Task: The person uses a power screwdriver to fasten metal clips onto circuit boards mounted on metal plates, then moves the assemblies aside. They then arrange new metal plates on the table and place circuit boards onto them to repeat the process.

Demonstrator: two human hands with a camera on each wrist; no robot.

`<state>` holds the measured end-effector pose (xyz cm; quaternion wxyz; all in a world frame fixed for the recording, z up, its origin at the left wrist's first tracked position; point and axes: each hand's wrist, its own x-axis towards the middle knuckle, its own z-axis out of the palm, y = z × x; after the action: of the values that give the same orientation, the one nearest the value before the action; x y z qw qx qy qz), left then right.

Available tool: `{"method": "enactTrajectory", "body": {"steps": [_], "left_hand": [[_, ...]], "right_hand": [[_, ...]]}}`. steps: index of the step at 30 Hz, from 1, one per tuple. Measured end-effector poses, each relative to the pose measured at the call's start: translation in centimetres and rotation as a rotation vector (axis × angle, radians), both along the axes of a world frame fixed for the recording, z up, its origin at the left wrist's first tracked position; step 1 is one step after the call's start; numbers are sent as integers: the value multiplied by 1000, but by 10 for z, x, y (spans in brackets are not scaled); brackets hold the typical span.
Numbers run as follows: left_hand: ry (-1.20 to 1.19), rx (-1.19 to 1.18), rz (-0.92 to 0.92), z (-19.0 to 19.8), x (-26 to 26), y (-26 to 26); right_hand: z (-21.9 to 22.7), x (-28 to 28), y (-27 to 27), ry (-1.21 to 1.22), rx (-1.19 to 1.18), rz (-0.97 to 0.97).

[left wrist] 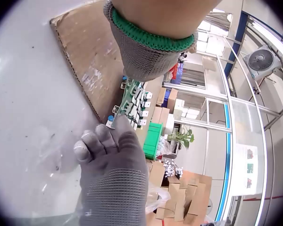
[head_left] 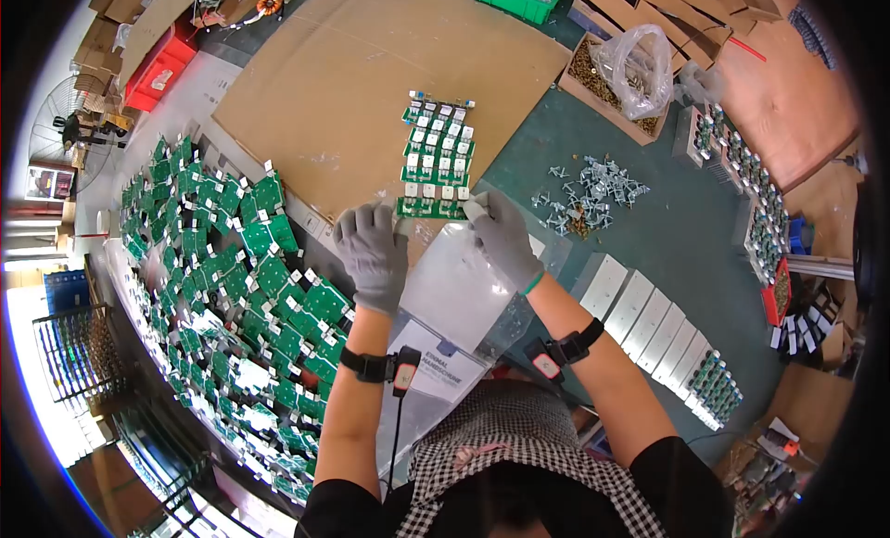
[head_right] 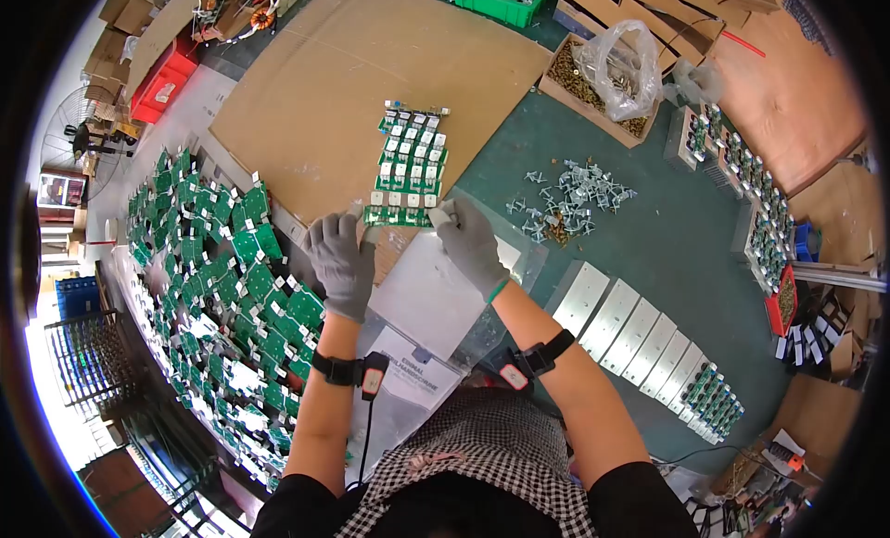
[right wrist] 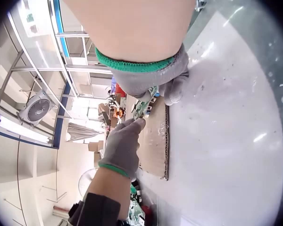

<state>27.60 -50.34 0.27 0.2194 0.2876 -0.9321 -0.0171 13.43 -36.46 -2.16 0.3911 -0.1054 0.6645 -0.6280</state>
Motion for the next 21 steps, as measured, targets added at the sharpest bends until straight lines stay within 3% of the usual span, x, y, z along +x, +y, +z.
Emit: {"method": "enactTrajectory", "body": {"steps": [4, 6, 9, 12, 16, 21], "left_hand": [[-12, -60, -218, 26, 26, -14], [-56, -74, -282, 37, 35, -28], [-82, -91, -318, 54, 43, -43], [-35, -125, -243, 67, 48, -44], [75, -124, -132, 79, 52, -29], [136, -77, -67, 82, 54, -14]], "right_hand": [[12, 0, 7, -59, 60, 167], [19, -3, 4, -153, 44, 286], [31, -8, -5, -108, 12, 320], [4, -16, -15, 575, 75, 26], [-24, -17, -32, 897, 497, 130], [-23, -19, -34, 985, 558, 228]]}}
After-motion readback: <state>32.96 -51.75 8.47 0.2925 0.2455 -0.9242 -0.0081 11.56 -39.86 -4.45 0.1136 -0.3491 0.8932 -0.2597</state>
